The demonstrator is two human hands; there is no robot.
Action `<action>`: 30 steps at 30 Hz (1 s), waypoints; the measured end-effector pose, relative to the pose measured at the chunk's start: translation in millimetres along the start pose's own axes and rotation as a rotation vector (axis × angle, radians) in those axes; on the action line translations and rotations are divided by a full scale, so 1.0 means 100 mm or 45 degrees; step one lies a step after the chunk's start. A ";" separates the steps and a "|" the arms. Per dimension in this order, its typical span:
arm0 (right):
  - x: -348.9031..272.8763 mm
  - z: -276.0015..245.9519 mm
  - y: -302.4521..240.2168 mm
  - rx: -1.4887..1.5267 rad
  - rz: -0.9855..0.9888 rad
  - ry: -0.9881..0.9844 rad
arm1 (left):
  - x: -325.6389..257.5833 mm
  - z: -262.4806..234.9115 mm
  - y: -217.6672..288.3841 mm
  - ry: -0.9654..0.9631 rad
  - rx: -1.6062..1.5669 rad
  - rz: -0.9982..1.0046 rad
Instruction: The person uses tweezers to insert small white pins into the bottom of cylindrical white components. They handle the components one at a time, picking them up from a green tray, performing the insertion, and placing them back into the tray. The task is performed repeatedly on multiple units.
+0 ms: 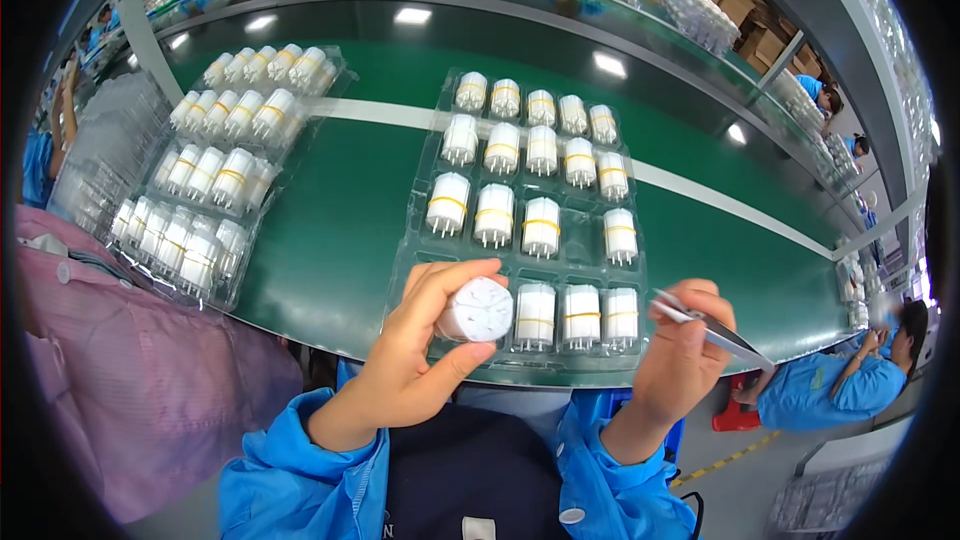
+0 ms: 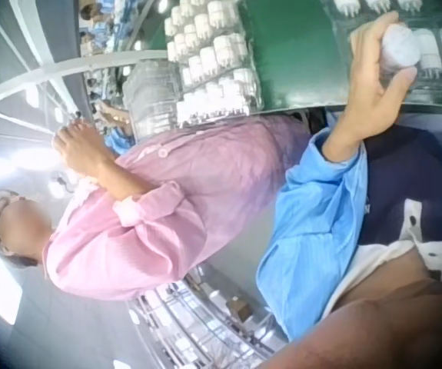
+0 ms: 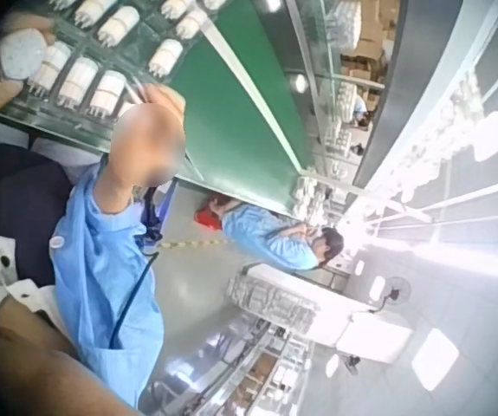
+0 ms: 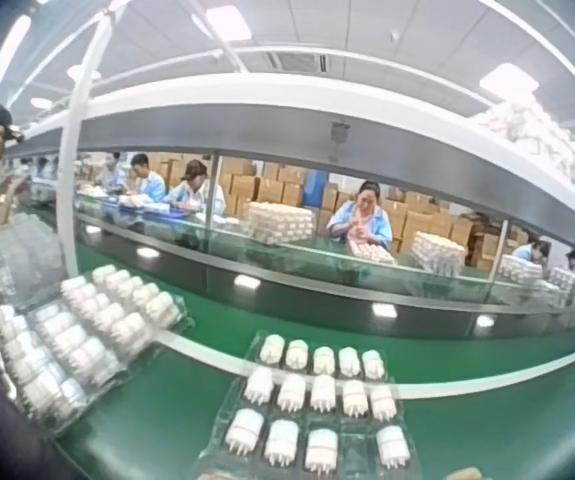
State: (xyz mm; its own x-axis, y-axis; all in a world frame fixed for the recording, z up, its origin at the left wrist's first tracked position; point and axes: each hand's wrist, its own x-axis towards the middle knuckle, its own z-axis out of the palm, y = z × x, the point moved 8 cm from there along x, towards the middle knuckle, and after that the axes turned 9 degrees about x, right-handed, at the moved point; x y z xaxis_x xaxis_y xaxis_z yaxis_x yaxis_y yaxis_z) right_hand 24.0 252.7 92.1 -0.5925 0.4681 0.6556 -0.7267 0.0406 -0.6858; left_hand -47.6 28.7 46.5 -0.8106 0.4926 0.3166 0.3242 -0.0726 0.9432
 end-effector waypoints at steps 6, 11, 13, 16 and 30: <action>-0.22 0.69 0.12 0.058 0.227 -0.401 | -0.02 0.03 0.08 0.016 0.277 0.173; -0.21 0.86 0.15 0.033 0.206 -0.528 | -0.03 0.01 0.06 0.135 0.131 0.171; -0.22 0.88 0.16 0.031 0.199 -0.548 | -0.04 0.01 0.04 0.127 0.156 0.182; -0.21 0.91 0.14 0.018 0.184 -0.580 | -0.02 0.02 0.05 0.107 0.227 0.226; -0.20 0.94 0.23 -0.017 0.234 -0.617 | -0.01 -0.02 0.00 0.120 0.257 0.212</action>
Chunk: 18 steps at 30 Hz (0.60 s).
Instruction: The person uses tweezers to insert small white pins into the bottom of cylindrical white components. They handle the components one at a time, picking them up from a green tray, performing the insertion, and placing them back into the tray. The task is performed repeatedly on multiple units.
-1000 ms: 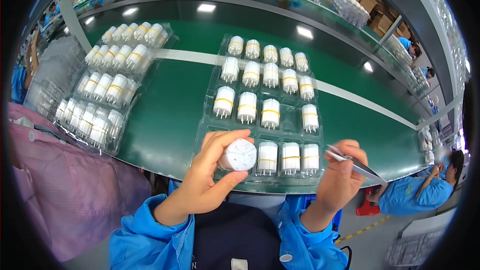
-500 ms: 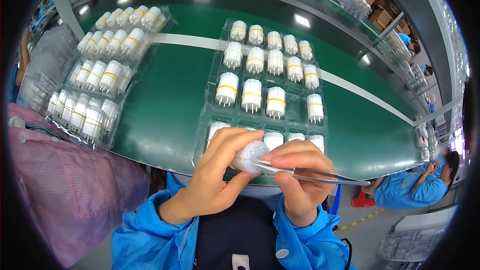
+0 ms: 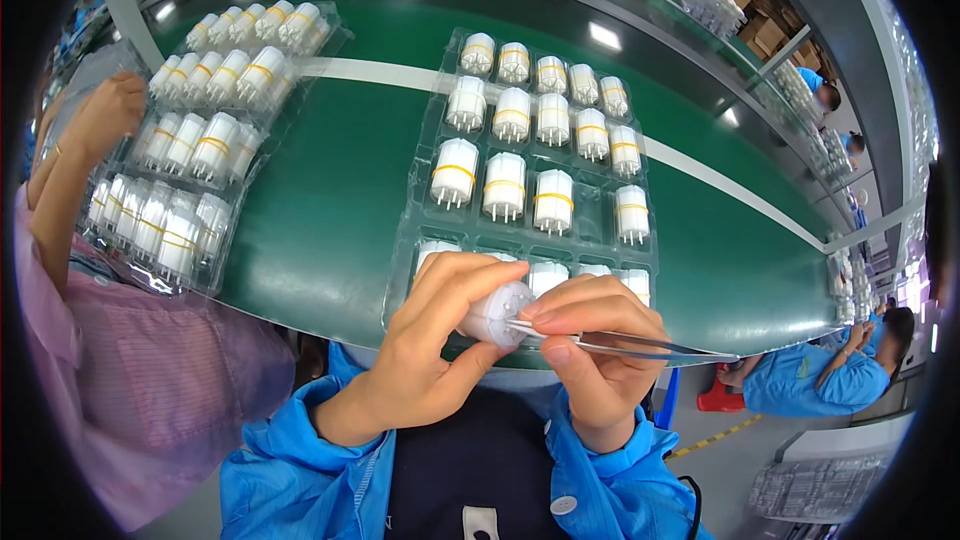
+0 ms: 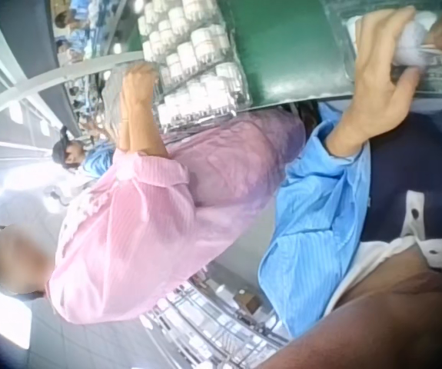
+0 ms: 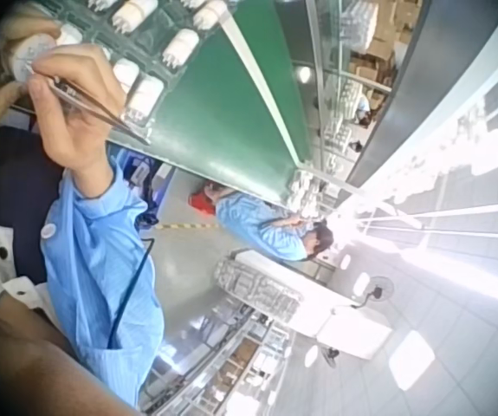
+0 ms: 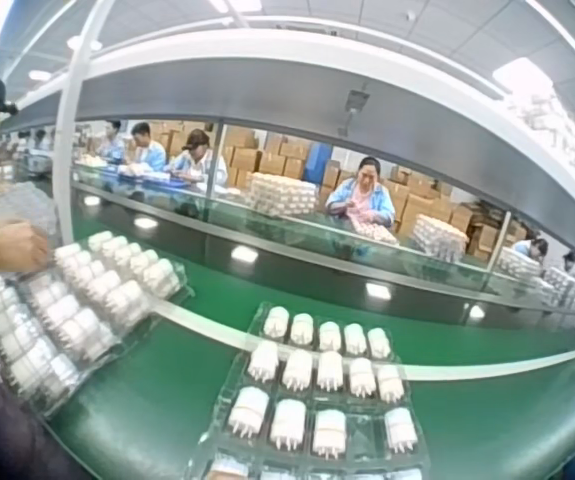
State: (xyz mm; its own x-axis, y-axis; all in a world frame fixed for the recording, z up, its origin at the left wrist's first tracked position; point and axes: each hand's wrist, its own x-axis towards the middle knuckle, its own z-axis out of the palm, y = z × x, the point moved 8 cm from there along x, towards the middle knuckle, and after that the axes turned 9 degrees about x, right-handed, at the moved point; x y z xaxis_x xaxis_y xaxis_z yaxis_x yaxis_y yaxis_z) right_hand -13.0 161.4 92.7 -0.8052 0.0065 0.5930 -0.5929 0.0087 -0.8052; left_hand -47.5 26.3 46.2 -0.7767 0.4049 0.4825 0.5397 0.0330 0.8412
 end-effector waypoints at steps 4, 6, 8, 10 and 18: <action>0.01 0.00 0.00 0.007 -0.014 -0.022 | -0.01 0.00 -0.01 -0.006 -0.017 -0.011; 0.00 -0.02 0.03 0.088 -0.022 -0.021 | -0.01 0.00 -0.01 -0.014 -0.026 0.003; 0.00 -0.01 0.03 0.103 -0.026 -0.030 | -0.01 0.00 -0.02 -0.020 -0.029 -0.008; 0.01 -0.01 0.03 0.094 -0.031 -0.044 | -0.02 0.00 -0.02 -0.029 -0.041 -0.023; 0.04 0.06 -0.02 -0.102 -0.083 -0.113 | 0.00 -0.02 0.03 -0.055 0.046 -0.002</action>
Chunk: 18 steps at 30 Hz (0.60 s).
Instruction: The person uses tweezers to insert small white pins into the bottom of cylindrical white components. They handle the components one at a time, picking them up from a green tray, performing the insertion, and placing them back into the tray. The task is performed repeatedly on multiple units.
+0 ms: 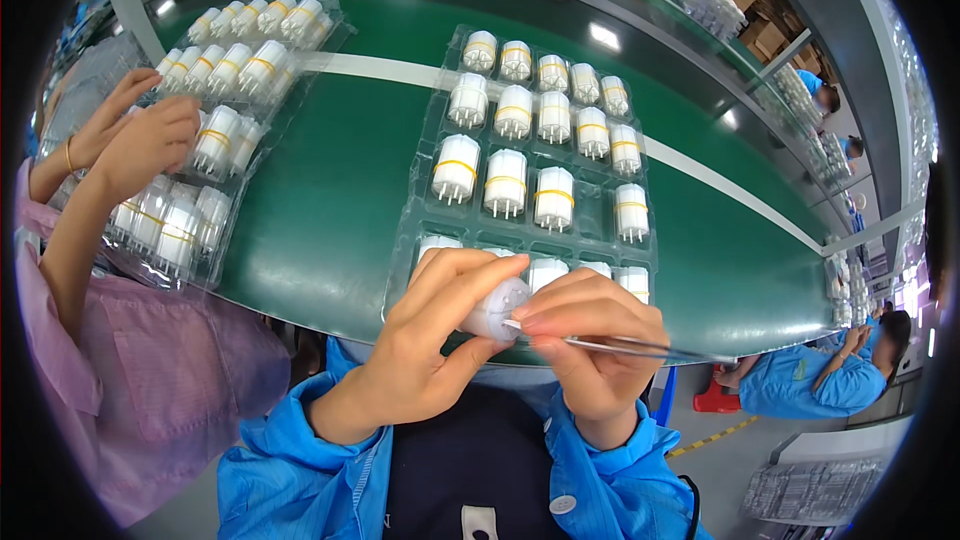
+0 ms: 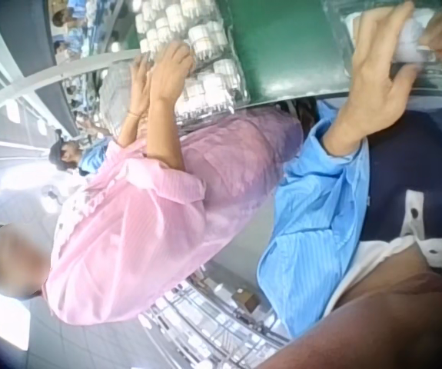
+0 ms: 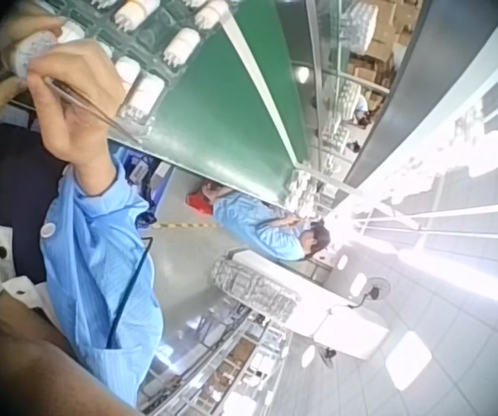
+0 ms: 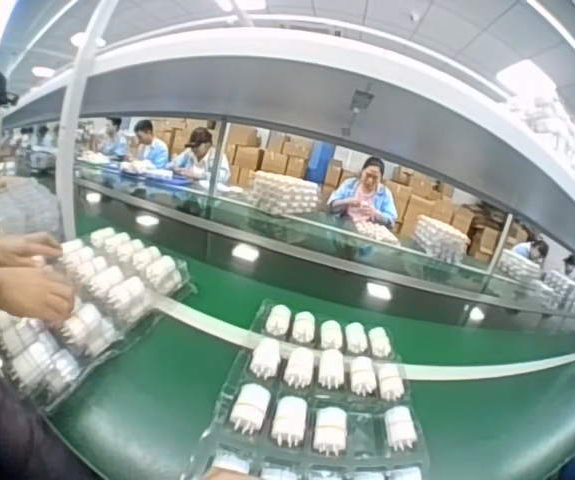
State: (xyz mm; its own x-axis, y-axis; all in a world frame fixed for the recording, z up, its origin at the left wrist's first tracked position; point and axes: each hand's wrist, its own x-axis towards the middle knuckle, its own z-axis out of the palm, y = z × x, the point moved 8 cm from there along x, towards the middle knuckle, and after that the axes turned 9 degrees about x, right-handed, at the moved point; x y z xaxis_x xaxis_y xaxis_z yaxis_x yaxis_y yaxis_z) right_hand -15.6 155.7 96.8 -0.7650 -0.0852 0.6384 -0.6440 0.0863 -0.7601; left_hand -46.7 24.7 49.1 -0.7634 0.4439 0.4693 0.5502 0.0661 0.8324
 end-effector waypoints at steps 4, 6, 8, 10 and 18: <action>0.05 0.05 -0.05 -0.104 -0.006 -0.099 | 0.03 -0.02 0.03 -0.054 0.096 0.060; 0.05 0.03 0.00 -0.091 0.025 -0.141 | 0.03 -0.01 -0.01 -0.084 0.017 0.046; 0.02 -0.06 0.04 0.095 0.056 -0.041 | 0.00 0.01 -0.03 -0.111 -0.157 -0.027; 0.01 -0.09 0.06 0.184 0.070 0.009 | -0.01 0.03 -0.05 -0.137 -0.251 -0.061; 0.01 -0.06 0.06 0.114 0.087 -0.033 | -0.03 0.06 -0.08 -0.233 -0.327 -0.105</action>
State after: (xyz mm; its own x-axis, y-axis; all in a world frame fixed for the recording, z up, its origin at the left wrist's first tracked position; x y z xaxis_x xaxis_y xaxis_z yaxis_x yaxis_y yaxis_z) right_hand -20.8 161.8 93.5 -0.8057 -0.1082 0.5824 -0.5862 0.0042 -0.8102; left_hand -47.1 28.0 39.3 -0.7153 0.6014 0.3559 0.3680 -0.1087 0.9234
